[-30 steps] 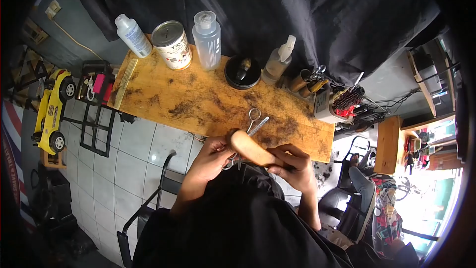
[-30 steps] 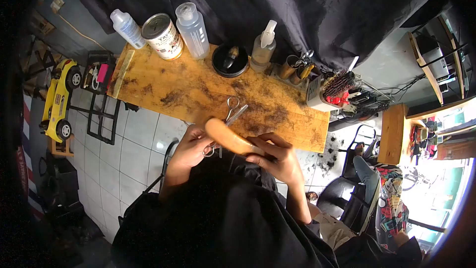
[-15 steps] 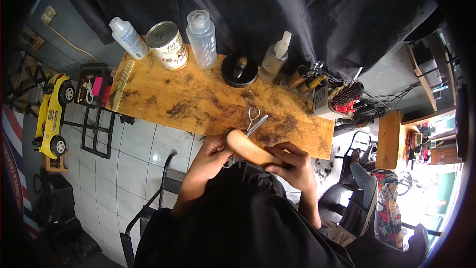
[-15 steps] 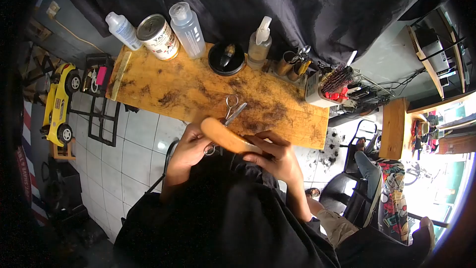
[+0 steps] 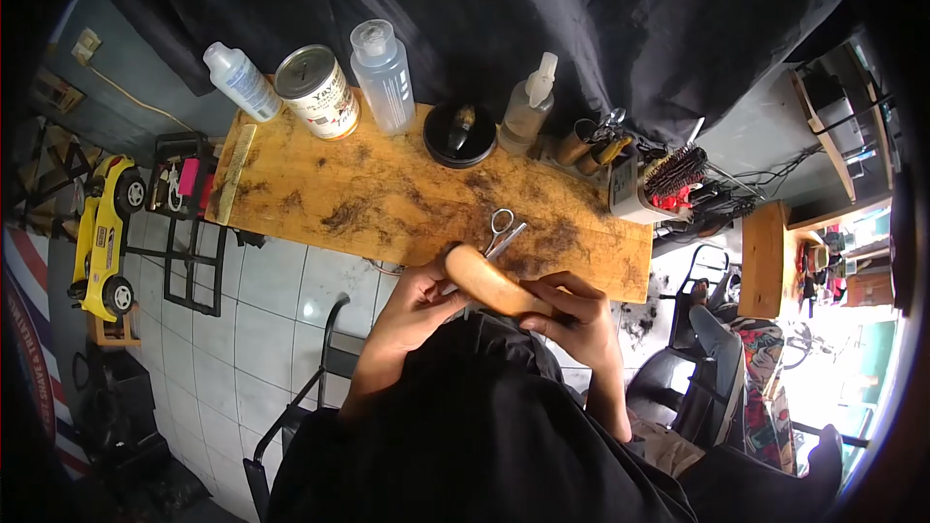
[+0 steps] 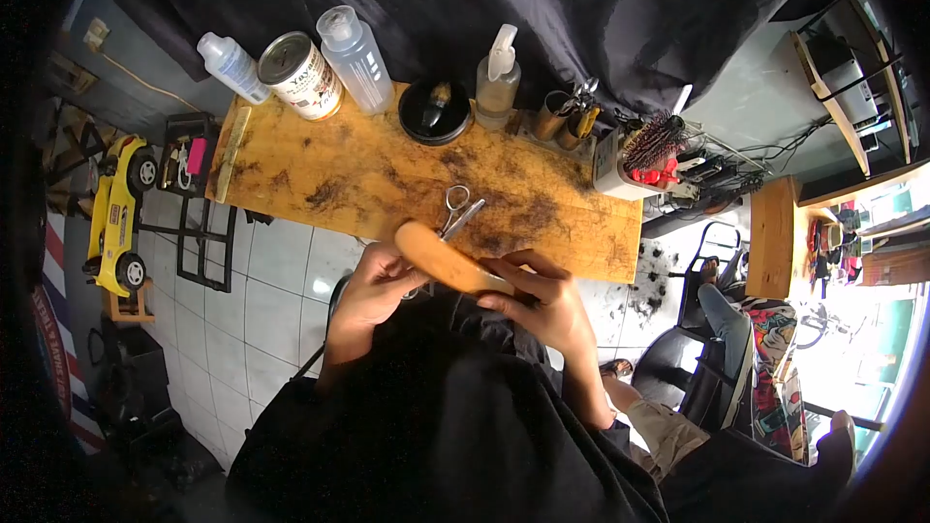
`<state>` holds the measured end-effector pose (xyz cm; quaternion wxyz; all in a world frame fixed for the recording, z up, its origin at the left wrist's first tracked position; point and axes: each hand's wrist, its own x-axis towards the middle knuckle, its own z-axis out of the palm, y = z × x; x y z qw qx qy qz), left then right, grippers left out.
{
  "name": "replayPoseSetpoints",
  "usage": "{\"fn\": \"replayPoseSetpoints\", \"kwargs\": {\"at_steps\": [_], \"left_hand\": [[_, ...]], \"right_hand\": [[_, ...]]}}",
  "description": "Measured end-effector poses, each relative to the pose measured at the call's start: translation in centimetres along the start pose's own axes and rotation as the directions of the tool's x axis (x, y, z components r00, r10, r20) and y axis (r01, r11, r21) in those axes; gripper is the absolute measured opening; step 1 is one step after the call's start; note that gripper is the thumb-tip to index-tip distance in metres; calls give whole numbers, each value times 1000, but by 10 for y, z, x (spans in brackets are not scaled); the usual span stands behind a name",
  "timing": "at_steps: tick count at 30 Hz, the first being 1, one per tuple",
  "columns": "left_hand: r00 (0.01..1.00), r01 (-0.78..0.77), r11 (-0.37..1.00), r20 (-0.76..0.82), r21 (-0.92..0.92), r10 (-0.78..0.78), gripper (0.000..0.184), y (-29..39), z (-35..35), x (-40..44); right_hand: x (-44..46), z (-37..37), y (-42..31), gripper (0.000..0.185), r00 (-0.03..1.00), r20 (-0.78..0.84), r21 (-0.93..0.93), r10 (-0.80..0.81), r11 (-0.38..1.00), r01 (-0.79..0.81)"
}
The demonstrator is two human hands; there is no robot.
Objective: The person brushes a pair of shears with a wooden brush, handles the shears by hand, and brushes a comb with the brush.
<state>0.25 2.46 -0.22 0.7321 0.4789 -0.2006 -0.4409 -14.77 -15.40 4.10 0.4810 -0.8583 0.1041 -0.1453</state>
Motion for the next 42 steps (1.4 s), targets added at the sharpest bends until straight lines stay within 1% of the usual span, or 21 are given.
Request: {"fn": "replayPoseSetpoints", "kwargs": {"at_steps": [2, 6, 9, 10, 12, 13, 14, 16, 18, 20, 22, 24, 26, 27, 29, 31, 33, 34, 36, 40, 42], "left_hand": [[1000, -28, 999, 0, 36, 28, 36, -4, -3, 0], [998, 66, 996, -5, -57, -66, 38, -5, -4, 0], [988, 137, 989, -58, -59, -141, 38, 0, 0, 2], [989, 129, 990, -65, -63, -133, 37, 2, 2, 2], [989, 125, 990, -67, -67, -130, 36, 0, 1, 2], [998, 48, 999, -33, 17, -47, 38, -6, -4, 2], [999, -33, 995, 7, 97, 33, 40, -9, -6, 1], [1000, -12, 999, -9, 46, 12, 39, -3, -2, 2], [1000, 4, 1000, -25, -8, -5, 38, 1, -1, 1], [993, 105, 994, -42, -29, -107, 35, 3, -1, -1], [989, 129, 989, -63, -67, -133, 34, -1, -2, -1], [983, 153, 983, -83, -106, -162, 34, -7, -4, 0], [986, 87, 995, -139, -38, -91, 34, -11, -7, 1], [986, 88, 995, -138, -38, -92, 34, -10, -6, 1], [990, -8, 999, -143, 49, 15, 30, -7, -5, 2], [989, 52, 996, -142, 74, -42, 29, -5, -8, 1], [985, 109, 989, -143, 95, -95, 27, -4, -9, 1], [981, 122, 986, -164, 118, -101, 26, -6, -8, 1], [977, 134, 981, -183, 141, -107, 25, -7, -6, 2], [980, 103, 989, -178, 103, -83, 28, -8, -4, 4], [983, 103, 988, -164, 115, -84, 31, -6, -3, 6]], "right_hand": [[-1, 2, 0, 45, 984, -123, -59, 127, 989, -135], [-2, -1, 14, 41, 908, -396, -104, 138, 976, -193], [-3, -6, 11, 41, 894, -408, 0, 184, 979, -202], [-4, -7, 8, 41, 893, -409, 2, 187, 979, -204], [-6, -10, 0, 41, 984, -133, -17, 120, 992, -123], [-3, -8, -6, 43, 996, -77, -44, 37, 998, -40], [-5, -8, -7, 44, 992, 16, -38, 128, 991, -127], [-3, -4, -1, 45, 996, -19, -72, 84, 994, -85], [-1, -3, -1, 43, 959, -199, -47, 202, 976, -215], [0, -5, 10, 42, 946, -256, -58, 197, 974, -218], [0, -5, 15, 43, 890, -424, -74, 165, 973, -216], [-3, -7, 11, 43, 891, -394, -20, 225, 967, -253], [-6, -6, 10, 42, 968, -153, 37, 198, 980, -195], [-4, -7, 6, 42, 996, -44, -45, 79, 996, -81], [-1, -1, 3, 42, 999, 32, 12, 44, 999, -44], [-1, 1, 6, 41, 997, 60, 8, 47, 999, -47], [-1, 0, 11, 42, 953, -190, 1, 235, 971, -239], [-1, -3, 19, 42, 948, -268, -77, 173, 977, -200], [-1, -8, 19, 39, 875, -412, -14, 254, 958, -285], [-6, -12, 18, 36, 827, -428, 256, 364, 927, -275], [-11, -8, 19, 38, 851, -391, 235, 352, 932, -277]]}}
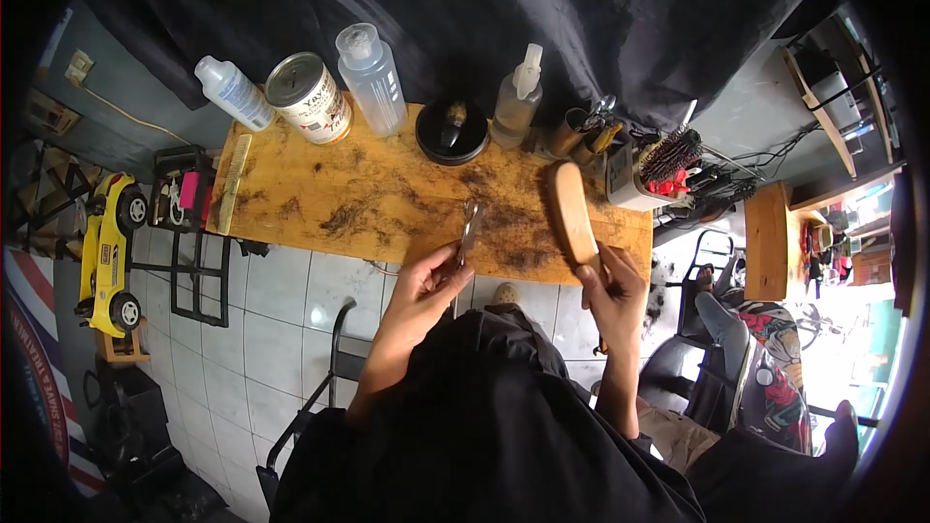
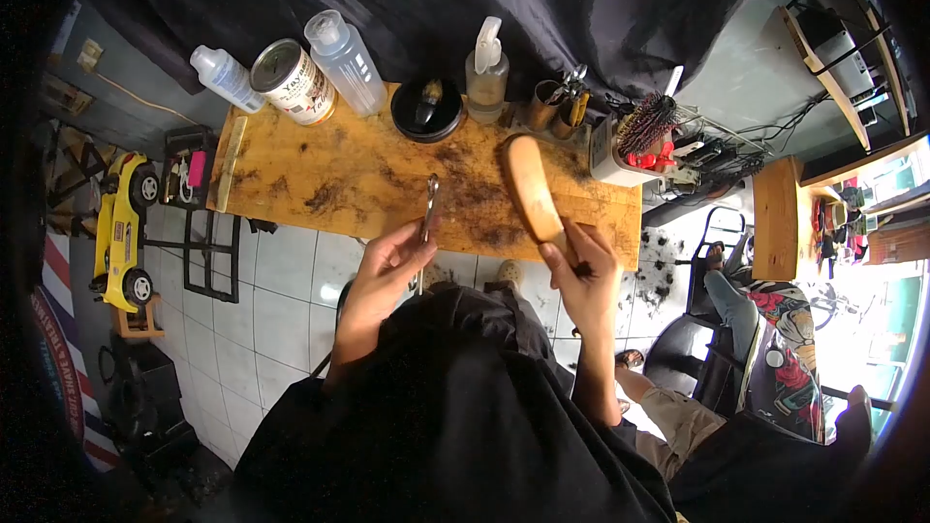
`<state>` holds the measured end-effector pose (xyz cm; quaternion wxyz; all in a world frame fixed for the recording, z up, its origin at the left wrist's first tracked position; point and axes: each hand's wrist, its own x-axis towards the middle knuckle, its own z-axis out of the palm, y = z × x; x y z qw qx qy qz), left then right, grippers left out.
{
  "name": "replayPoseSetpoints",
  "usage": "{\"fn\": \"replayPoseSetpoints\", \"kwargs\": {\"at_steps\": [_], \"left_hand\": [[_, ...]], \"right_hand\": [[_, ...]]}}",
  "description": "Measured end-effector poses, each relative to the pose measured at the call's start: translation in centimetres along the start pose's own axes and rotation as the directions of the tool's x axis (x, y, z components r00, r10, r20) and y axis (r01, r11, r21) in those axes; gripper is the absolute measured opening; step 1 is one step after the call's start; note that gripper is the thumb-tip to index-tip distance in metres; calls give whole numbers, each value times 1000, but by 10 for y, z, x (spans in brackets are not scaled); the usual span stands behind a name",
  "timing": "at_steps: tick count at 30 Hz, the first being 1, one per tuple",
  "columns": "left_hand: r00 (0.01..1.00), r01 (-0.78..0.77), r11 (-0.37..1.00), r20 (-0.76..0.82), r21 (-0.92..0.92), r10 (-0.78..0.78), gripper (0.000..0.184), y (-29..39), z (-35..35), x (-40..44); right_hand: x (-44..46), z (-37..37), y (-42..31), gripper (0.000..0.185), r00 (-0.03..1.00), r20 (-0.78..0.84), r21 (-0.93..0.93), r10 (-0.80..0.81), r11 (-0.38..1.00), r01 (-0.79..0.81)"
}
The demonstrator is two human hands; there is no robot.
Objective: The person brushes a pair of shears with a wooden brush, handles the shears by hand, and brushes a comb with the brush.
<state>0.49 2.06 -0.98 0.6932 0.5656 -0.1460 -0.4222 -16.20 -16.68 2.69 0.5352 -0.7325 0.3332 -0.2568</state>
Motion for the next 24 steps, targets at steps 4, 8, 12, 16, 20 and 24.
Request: {"fn": "replayPoseSetpoints", "kwargs": {"at_steps": [4, 8, 12, 16, 20, 24], "left_hand": [[997, 47, 994, 64, -97, -41, 37, 1, 0, 1], [986, 143, 937, 128, -319, -107, 41, 11, 12, -1], [976, 39, 959, 215, -280, 22, 38, 13, 19, -3], [927, 99, 988, 350, 115, -133, 33, 6, 2, 8], [948, 116, 993, 300, -11, -107, 37, 16, 15, 4], [953, 123, 992, 280, -6, -116, 28, 11, 10, 7]], "right_hand": [[-11, -1, 0, 42, 985, 172, 79, 11, 997, -25], [-5, -8, -3, 41, 837, 462, 103, -294, 955, 278], [1, -9, -7, 41, 824, 510, -33, -248, 951, 307], [6, -9, 1, 40, 939, 154, -236, -306, 912, 336], [10, -11, 2, 38, 975, -120, -235, -187, 960, 155], [9, -22, -1, 37, 870, 373, -126, -322, 912, 391]]}}
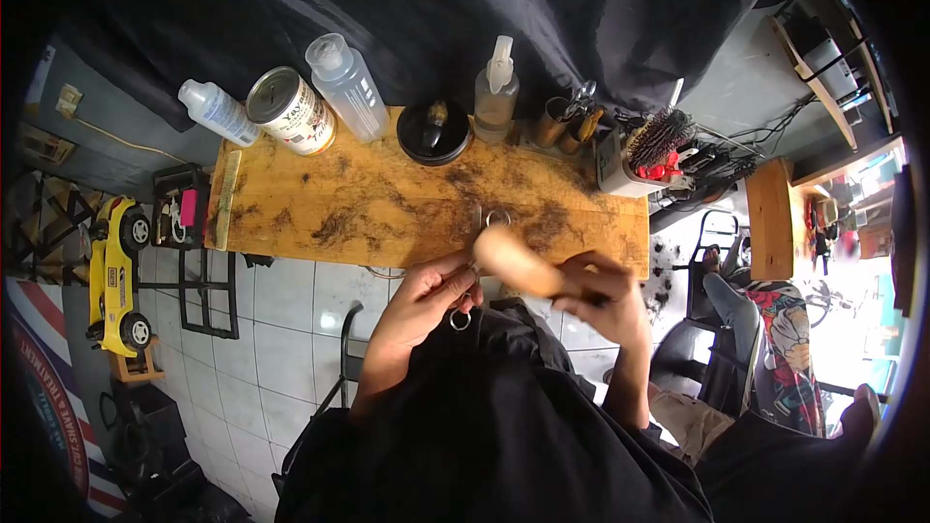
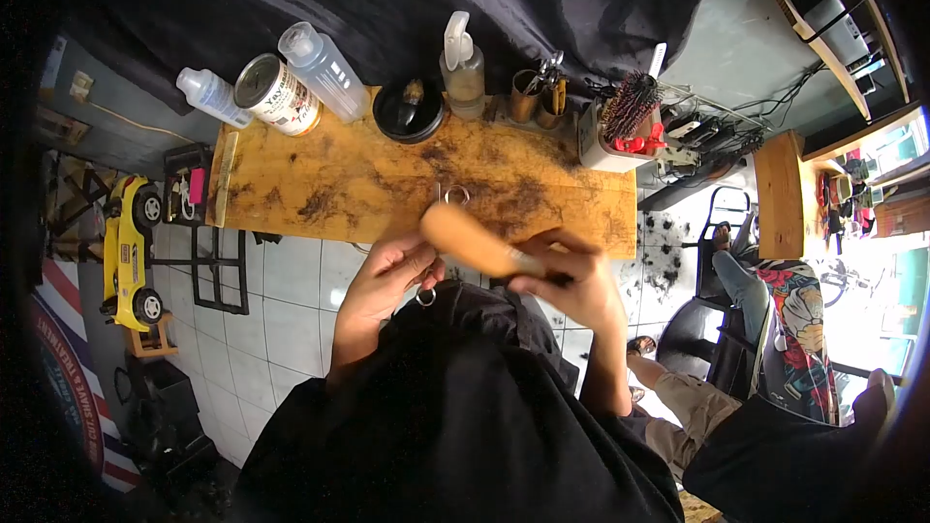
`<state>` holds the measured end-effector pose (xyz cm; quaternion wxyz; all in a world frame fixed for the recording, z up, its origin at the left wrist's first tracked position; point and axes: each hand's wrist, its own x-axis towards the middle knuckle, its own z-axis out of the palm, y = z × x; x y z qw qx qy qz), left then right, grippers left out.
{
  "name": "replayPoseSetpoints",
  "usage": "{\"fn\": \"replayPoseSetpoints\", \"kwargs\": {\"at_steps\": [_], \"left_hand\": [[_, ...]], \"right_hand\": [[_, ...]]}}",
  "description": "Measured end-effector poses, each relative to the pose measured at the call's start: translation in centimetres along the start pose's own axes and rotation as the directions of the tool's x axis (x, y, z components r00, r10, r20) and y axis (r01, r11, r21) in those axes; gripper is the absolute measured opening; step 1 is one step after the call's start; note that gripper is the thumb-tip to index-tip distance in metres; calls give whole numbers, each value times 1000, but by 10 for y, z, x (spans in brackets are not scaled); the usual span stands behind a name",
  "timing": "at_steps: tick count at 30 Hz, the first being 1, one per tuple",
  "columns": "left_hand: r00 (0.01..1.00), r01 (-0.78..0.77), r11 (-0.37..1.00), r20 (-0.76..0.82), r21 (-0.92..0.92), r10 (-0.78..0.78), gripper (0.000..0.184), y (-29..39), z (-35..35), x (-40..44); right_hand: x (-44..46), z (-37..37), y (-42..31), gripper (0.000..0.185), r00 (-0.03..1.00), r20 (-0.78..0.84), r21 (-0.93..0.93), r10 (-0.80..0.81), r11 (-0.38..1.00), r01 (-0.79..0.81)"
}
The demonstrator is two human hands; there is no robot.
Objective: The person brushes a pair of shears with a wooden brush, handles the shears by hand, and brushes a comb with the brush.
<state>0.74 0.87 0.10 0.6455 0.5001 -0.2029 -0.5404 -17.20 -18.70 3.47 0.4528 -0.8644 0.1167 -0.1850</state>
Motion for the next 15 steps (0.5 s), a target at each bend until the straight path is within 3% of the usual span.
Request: {"fn": "replayPoseSetpoints", "kwargs": {"at_steps": [2, 4, 6, 7, 10, 12, 14, 15], "left_hand": [[998, -32, 999, -59, -11, 32, 28, 6, 11, -2], [990, -65, 998, -124, -19, 62, 29, 10, 13, -4], [1000, -13, 993, 9, 114, 12, 30, 9, 3, -2], [1000, 8, 997, 10, 72, -9, 31, 7, 2, -2], [999, -15, 1000, 45, -8, 15, 34, 7, 1, 0], [999, -19, 998, -37, -55, 17, 31, 6, 7, 3], [993, -27, 994, -119, -102, 14, 28, 6, 6, 3], [994, -28, 998, -109, -61, 21, 25, 5, 3, 3]], "right_hand": [[2, -2, -8, 37, 984, 175, 46, 18, 999, -26], [2, 1, -6, 38, 986, 166, 51, 32, 998, -41], [2, 2, -4, 40, 973, -80, -15, 217, 976, -219], [4, 2, -2, 40, 973, -80, -15, 217, 976, -219], [8, -1, 5, 39, 904, -372, -92, 211, 961, -262], [3, -5, 4, 39, 910, -319, -54, 265, 954, -296], [-2, -5, 4, 39, 964, -85, 90, 253, 965, -246], [-1, -5, 1, 39, 992, 15, 68, 124, 990, -125]]}}
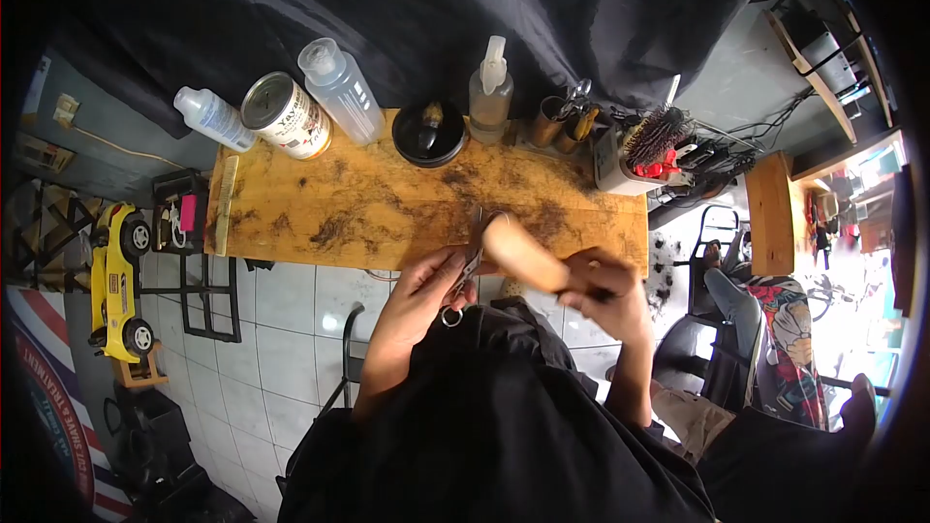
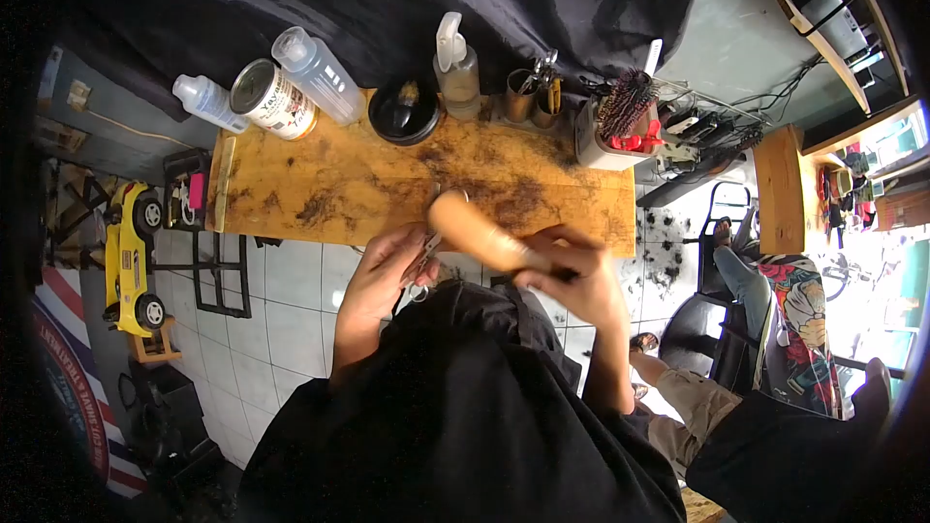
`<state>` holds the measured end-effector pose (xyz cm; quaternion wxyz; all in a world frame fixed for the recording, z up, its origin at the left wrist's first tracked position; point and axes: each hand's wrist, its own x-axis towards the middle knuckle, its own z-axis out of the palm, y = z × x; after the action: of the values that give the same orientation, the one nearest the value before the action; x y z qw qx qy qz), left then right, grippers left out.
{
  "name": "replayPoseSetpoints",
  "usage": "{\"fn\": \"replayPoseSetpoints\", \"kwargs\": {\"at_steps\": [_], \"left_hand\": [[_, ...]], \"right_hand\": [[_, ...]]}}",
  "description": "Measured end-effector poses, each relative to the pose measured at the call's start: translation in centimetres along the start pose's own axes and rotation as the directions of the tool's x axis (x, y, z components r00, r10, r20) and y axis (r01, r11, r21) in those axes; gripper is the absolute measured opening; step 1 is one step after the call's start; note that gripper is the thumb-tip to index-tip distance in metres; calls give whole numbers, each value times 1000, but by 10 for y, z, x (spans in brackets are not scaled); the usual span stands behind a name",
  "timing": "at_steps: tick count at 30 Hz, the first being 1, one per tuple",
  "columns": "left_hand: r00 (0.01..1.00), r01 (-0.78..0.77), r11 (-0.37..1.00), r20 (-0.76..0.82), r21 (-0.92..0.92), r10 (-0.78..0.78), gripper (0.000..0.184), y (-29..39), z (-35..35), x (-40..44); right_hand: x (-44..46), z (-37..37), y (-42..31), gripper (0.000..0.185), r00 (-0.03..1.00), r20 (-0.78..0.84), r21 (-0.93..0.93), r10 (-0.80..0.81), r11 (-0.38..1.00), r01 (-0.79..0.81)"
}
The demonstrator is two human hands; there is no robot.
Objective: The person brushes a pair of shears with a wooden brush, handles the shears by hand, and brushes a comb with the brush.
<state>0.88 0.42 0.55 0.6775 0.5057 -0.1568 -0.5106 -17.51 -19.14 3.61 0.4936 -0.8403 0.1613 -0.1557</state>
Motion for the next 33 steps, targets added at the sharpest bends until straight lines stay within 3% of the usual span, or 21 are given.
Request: {"fn": "replayPoseSetpoints", "kwargs": {"at_steps": [3, 4, 5, 7, 8, 9, 11, 12, 13, 15, 17, 19, 21, 23, 27, 30, 31, 33], "left_hand": [[999, -42, 998, 7, 53, 41, 22, 0, 4, 0], [999, -15, 995, 44, 98, 11, 23, -1, -1, 0], [998, 5, 989, 68, 145, -15, 24, -1, -5, 0], [999, 45, 994, 11, 98, -46, 24, 2, 2, -1], [999, 50, 996, 10, 68, -50, 24, 2, 2, 0], [998, 56, 998, 9, 37, -57, 24, 2, 2, -1], [997, 70, 997, 14, 18, -70, 23, 0, 3, -1], [997, 80, 997, 17, -2, -80, 23, -1, 2, -2], [997, 80, 997, 16, 0, -80, 23, -1, 1, -2], [997, 77, 997, -15, 12, -77, 21, -5, 0, -1], [999, 32, 998, 11, -61, -32, 19, -10, -4, -1], [1000, -9, 991, 28, -134, 13, 17, -9, -4, -2], [996, 56, 990, -56, -127, -64, 14, -4, -2, -3], [994, 103, 983, -9, -151, -106, 14, -10, -11, -2], [993, 113, 970, -20, -213, -120, 15, -9, -7, -4], [998, 52, 939, -13, -341, -60, 13, -12, -10, -1], [998, 57, 943, -9, -329, -63, 13, -14, -14, 0], [986, 156, 826, 42, -542, -159, 12, -14, -16, 0]], "right_hand": [[1, 9, -2, 41, 985, 129, 1, -111, 994, 111], [1, 12, -6, 42, 999, 42, -59, 31, 998, -29], [1, 12, -7, 42, 999, 39, -59, 33, 998, -31], [1, 13, -7, 43, 965, -221, -43, 141, 987, -154], [4, 16, 0, 45, 939, -343, -98, 30, 993, -68], [4, 12, 1, 45, 938, -345, -99, 33, 993, -71], [2, 2, 2, 46, 951, -278, -94, 136, 981, -167], [0, -2, -8, 46, 959, -170, -27, 226, 972, -234], [0, -1, -7, 46, 959, -170, -25, 226, 972, -233], [-3, 2, -3, 43, 991, 88, 51, -103, 994, 99], [-2, 5, -4, 41, 977, 175, 41, -119, 993, 113], [-1, 8, -4, 40, 989, 95, 11, -113, 994, 113], [0, 10, -6, 39, 997, -76, -73, 5, 997, -10], [2, 12, -8, 37, 955, -289, -96, 66, 991, -98], [2, 1, -5, 36, 924, -360, -19, 126, 990, -142], [-2, 0, 2, 43, 987, -19, 43, -158, 986, 159], [-2, 3, -2, 43, 983, 39, 110, -177, 979, 172], [-2, 9, -3, 41, 973, 123, 101, -196, 978, 184]]}}
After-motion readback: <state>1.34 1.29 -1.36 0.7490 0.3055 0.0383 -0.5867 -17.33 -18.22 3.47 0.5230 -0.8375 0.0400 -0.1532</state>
